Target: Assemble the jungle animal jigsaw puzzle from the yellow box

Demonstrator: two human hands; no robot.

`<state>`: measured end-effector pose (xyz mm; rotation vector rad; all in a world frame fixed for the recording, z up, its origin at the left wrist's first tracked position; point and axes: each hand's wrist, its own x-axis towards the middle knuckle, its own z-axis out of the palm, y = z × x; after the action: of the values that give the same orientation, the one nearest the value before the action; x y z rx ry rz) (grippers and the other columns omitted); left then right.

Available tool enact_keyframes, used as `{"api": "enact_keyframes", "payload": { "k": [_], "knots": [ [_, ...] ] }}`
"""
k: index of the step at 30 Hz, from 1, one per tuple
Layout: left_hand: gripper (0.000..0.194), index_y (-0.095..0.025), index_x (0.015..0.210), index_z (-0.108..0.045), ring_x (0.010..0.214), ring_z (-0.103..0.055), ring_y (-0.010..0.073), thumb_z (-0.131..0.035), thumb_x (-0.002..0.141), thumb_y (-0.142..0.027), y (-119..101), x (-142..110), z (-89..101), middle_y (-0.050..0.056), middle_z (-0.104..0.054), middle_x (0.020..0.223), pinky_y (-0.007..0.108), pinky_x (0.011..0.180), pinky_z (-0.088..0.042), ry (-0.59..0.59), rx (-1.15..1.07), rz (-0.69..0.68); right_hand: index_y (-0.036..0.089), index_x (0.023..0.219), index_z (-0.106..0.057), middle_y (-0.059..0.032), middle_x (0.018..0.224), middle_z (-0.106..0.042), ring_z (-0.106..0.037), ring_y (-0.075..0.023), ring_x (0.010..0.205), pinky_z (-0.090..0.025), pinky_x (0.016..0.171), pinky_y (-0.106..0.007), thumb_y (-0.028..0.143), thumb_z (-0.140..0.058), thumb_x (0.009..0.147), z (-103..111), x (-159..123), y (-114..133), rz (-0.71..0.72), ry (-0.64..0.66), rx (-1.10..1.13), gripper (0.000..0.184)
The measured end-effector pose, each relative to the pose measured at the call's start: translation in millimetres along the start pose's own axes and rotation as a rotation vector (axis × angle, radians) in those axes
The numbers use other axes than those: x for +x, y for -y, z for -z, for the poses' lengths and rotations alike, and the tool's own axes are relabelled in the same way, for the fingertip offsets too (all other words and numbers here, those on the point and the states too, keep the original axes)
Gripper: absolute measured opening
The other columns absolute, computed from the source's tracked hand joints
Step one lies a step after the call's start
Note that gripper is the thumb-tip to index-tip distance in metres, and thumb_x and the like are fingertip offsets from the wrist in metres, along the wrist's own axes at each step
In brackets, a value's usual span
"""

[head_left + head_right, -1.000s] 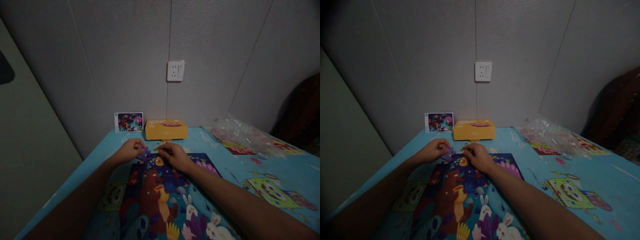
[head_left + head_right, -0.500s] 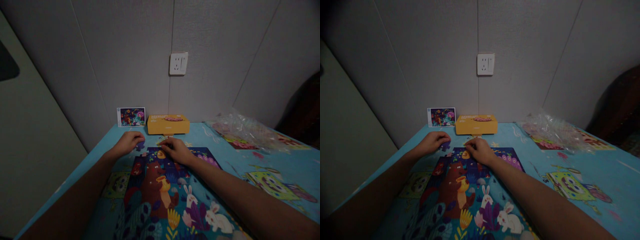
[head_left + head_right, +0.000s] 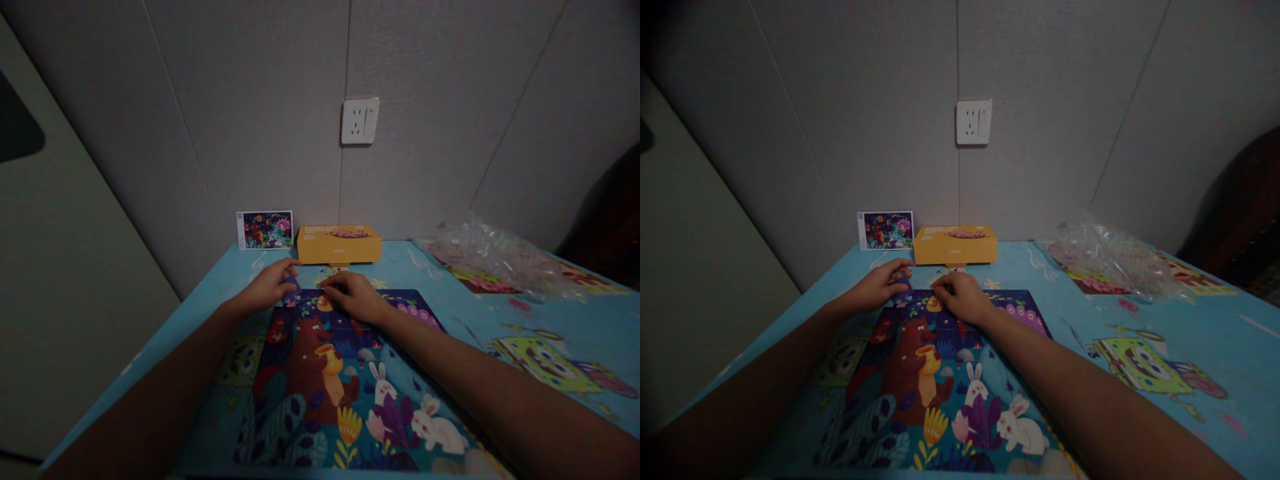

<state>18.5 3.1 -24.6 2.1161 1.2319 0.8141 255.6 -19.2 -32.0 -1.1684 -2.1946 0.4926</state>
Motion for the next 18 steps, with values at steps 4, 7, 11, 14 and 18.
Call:
{"api": "enact_keyframes", "payload": {
  "k": [4,7,11,14,18],
  "knots": [
    [0.039,-0.012,0.109,-0.062,0.081,-0.063,0.0179,-0.064,0.070,-0.019,0.1,3.0,-0.6,0.007,-0.068,0.093,0.028,0.072,-0.048,0.023,-0.157,0.084,0.017,0.094,-0.075,-0.0077,0.090,-0.074,-0.065,-0.0193,0.077,-0.045,0.069,-0.029,0.023,-0.054,0.086,0.4,-0.4,1.0,0.002,-0.003,-0.001,0.023],
    [0.031,-0.012,0.101,-0.069,0.082,-0.065,0.0195,-0.065,0.072,-0.023,-3.1,3.4,0.4,0.008,-0.072,0.094,0.030,0.074,-0.049,0.063,-0.122,0.090,0.016,0.094,-0.075,-0.0080,0.089,-0.074,-0.065,-0.0192,0.076,-0.045,0.068,-0.029,0.022,-0.054,0.086,0.3,-0.4,1.0,0.000,0.010,0.021,0.024],
    [0.034,-0.014,0.107,-0.072,0.078,-0.065,0.0193,-0.059,0.078,-0.026,-6.9,1.9,3.0,0.006,-0.075,0.093,0.030,0.073,-0.049,0.090,-0.021,0.067,0.015,0.092,-0.075,-0.0070,0.088,-0.074,-0.065,-0.0173,0.075,-0.044,0.067,-0.027,0.021,-0.054,0.085,0.5,0.1,0.2,0.000,0.024,0.027,0.023],
    [0.033,-0.016,0.108,-0.072,0.083,-0.066,0.0191,-0.058,0.079,-0.022,-8.4,1.5,4.5,0.004,-0.075,0.094,0.029,0.074,-0.049,0.103,0.008,0.047,0.014,0.091,-0.075,-0.0064,0.083,-0.073,-0.062,-0.0158,0.070,-0.042,0.063,-0.025,0.021,-0.053,0.085,0.8,0.5,-0.7,-0.004,0.046,0.002,0.023],
    [0.019,-0.014,0.090,-0.070,0.069,-0.064,0.0165,-0.061,0.074,-0.019,-5.7,3.7,6.4,0.003,-0.071,0.076,0.026,0.066,-0.048,0.032,-0.063,0.084,0.013,0.091,-0.075,-0.0070,0.083,-0.073,-0.063,-0.0161,0.071,-0.042,0.065,-0.025,0.020,-0.054,0.085,0.8,0.1,-1.3,-0.009,0.043,-0.004,0.023]
  ]
}}
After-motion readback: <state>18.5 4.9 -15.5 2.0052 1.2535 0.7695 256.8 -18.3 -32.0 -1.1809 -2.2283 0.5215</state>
